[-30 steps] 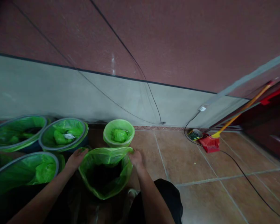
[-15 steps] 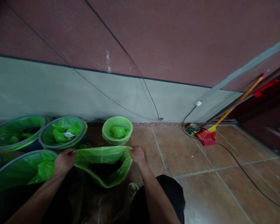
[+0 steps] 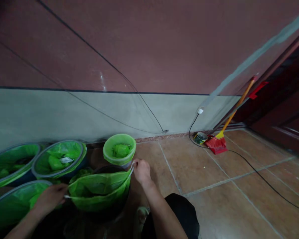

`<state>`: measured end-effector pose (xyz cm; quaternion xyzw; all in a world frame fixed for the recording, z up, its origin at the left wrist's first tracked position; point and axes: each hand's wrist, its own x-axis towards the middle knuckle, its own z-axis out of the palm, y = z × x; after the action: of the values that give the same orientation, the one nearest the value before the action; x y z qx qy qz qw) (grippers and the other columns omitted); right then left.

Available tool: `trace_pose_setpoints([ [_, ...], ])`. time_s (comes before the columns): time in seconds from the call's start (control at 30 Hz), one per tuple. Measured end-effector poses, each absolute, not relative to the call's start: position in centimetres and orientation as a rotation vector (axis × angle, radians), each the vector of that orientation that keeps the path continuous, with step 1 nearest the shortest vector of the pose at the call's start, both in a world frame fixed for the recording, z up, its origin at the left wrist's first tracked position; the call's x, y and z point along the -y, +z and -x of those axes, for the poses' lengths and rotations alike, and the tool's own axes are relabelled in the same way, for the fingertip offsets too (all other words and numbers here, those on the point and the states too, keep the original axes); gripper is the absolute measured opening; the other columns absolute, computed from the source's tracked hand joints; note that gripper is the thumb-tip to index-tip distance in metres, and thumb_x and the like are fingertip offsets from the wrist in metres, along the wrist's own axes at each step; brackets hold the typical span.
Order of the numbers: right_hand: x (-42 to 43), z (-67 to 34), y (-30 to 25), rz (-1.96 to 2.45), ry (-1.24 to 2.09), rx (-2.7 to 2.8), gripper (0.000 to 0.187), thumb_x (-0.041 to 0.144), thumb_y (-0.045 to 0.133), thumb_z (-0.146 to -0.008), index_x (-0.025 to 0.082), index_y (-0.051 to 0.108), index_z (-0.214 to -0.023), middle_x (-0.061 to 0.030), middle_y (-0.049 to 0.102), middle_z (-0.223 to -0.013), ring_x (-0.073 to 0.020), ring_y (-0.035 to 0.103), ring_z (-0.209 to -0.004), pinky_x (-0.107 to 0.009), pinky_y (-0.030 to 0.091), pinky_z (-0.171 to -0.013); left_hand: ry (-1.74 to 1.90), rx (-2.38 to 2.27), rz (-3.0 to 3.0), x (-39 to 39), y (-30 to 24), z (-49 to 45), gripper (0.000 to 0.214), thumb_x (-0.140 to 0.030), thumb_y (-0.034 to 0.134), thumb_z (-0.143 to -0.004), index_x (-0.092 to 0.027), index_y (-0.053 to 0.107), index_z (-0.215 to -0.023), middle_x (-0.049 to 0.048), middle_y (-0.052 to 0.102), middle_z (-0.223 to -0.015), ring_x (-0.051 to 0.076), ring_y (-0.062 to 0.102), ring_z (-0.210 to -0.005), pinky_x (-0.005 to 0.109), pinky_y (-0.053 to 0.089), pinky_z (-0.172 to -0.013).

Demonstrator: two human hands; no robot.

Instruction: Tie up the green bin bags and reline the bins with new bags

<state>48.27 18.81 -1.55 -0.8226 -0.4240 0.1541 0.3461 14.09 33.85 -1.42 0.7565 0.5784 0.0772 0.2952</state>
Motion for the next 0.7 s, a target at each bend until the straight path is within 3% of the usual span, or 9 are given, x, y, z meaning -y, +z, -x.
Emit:
trace_pose_setpoints([
  [0.1, -19.4, -47.3, 0.2, 1.971, 0.289, 1.119, 0.026, 0.02, 0.052, -0.09, 0.022, 0.077, -0.094, -0.0084, 0.076, -0.092, -0.0218, 0.069, -0.083, -0.03, 0.047, -0.081, 0.218, -1.633, -2.074, -33.9, 1.1, -14.7, 0.022, -0.024, 0.052, -0.079, -0.024, 0.071, -0.067, 0.0048, 0.076, -0.07, 0.026, 0.073, -0.072, 0.03, 0.052, -0.068],
  [0.2, -20.4, -45.7, 0.9, 1.655, 0.347, 1.118, 0.023, 0.024, 0.054, -0.089, 0.022, 0.075, -0.098, -0.007, 0.074, -0.102, -0.0206, 0.068, -0.093, -0.03, 0.049, -0.086, 0.474, -1.635, -2.014, -32.4, 3.2, -16.0, 0.029, -0.04, 0.052, -0.081, -0.023, 0.074, -0.091, 0.005, 0.08, -0.087, 0.028, 0.073, -0.087, 0.033, 0.054, -0.079],
  [0.27, -21.1, -44.2, 0.8, 1.489, 0.529, 0.985, 0.021, 0.033, 0.057, -0.088, 0.021, 0.074, -0.091, -0.0058, 0.073, -0.095, -0.0203, 0.068, -0.09, -0.03, 0.051, -0.082, 0.683, -1.536, -1.918, -30.6, 4.4, -16.9, 0.04, -0.049, 0.051, -0.081, -0.023, 0.073, -0.102, 0.004, 0.079, -0.087, 0.026, 0.072, -0.086, 0.033, 0.055, -0.081],
  [0.4, -22.2, -41.3, 0.6, 1.247, 1.059, 0.527, 0.045, 0.058, 0.055, -0.087, 0.016, 0.07, -0.088, -0.006, 0.071, -0.076, -0.0177, 0.067, -0.072, -0.028, 0.051, -0.067, 0.882, -1.323, -1.82, -27.5, 6.2, -18.1, 0.046, -0.063, 0.056, -0.078, -0.024, 0.073, -0.096, 0.0041, 0.077, -0.083, 0.026, 0.07, -0.09, 0.035, 0.054, -0.09],
  [0.53, -22.6, -39.5, 1.7, 1.047, 1.271, 0.57, 0.059, 0.07, 0.056, -0.082, 0.014, 0.069, -0.092, 0.0009, 0.061, -0.059, -0.0096, 0.052, -0.05, -0.023, 0.043, -0.054, 0.866, -1.208, -1.81, -28.5, 7.1, -19.8, 0.051, -0.066, 0.06, -0.075, -0.021, 0.074, -0.096, 0.0037, 0.072, -0.076, 0.022, 0.067, -0.078, 0.033, 0.055, -0.079],
  [0.63, -22.9, -38.1, 2.1, 1.078, 1.327, 0.753, 0.052, 0.064, 0.064, -0.079, 0.017, 0.066, -0.1, 0.0068, 0.052, -0.052, -0.0082, 0.043, -0.045, -0.02, 0.033, -0.045, 0.812, -1.188, -1.805, -30.5, 8.5, -22.3, 0.054, -0.066, 0.056, -0.075, -0.017, 0.072, -0.094, 0.001, 0.064, -0.064, 0.016, 0.055, -0.057, 0.029, 0.048, -0.058],
  [0.7, -23.2, -37.1, 1.8, 1.161, 1.358, 0.896, 0.041, 0.051, 0.07, -0.08, 0.02, 0.064, -0.106, 0.0074, 0.055, -0.056, -0.0088, 0.045, -0.046, -0.02, 0.032, -0.045, 0.677, -1.073, -1.846, -31.2, 9.6, -24.1, 0.05, -0.059, 0.055, -0.078, -0.016, 0.072, -0.099, 0.0, 0.063, -0.064, 0.014, 0.054, -0.056, 0.027, 0.045, -0.056],
])
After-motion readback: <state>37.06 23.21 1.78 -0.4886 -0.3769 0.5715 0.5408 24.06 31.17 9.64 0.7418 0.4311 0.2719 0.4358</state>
